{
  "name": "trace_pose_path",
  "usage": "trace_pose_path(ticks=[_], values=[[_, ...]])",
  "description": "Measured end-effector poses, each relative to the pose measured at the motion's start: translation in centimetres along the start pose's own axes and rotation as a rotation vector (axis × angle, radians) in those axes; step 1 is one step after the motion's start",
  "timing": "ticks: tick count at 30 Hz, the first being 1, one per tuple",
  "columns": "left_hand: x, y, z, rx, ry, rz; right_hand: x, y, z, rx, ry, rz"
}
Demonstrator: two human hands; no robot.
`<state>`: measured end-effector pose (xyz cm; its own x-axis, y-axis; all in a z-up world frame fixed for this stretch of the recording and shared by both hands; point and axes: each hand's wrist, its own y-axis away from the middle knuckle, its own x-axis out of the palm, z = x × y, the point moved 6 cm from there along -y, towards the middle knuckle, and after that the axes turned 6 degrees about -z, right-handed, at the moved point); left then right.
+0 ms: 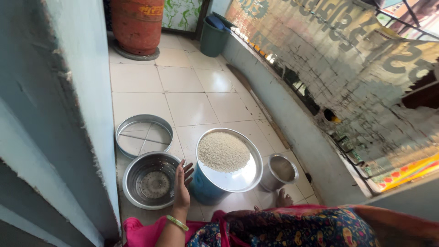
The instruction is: The person pours rice from a tray into a colander and shakes it to separate debris. She then pours the rice back onto the tray and picks out small debris by hand, discarding it into a small bowl.
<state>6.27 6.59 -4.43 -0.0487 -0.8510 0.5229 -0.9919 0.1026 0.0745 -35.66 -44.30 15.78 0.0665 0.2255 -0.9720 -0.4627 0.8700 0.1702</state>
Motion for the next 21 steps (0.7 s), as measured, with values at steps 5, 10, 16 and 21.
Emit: trace_pose_path(ticks=[5,10,16,21], values=[[0.1,-1.2,2.9,-0.051,0.006,-0.066,-1.0,-4.5,2.2,-0.187,0.047,0.013],[0.6,-2.0,4.2,0.013,-0.069,-0.03,2.9,-12.2,9.0,-0.479,0.255,0.145],[0.9,-1.0,1.9,-0.065,-0.077,-0.003,8.2,-11.7,23.6,-0.817,0.599,0.323],[3.7,-3.2,-0.1,0.062,-0.139,0.118,6.5,-0.9,37.1,-1.636,0.125,0.066]])
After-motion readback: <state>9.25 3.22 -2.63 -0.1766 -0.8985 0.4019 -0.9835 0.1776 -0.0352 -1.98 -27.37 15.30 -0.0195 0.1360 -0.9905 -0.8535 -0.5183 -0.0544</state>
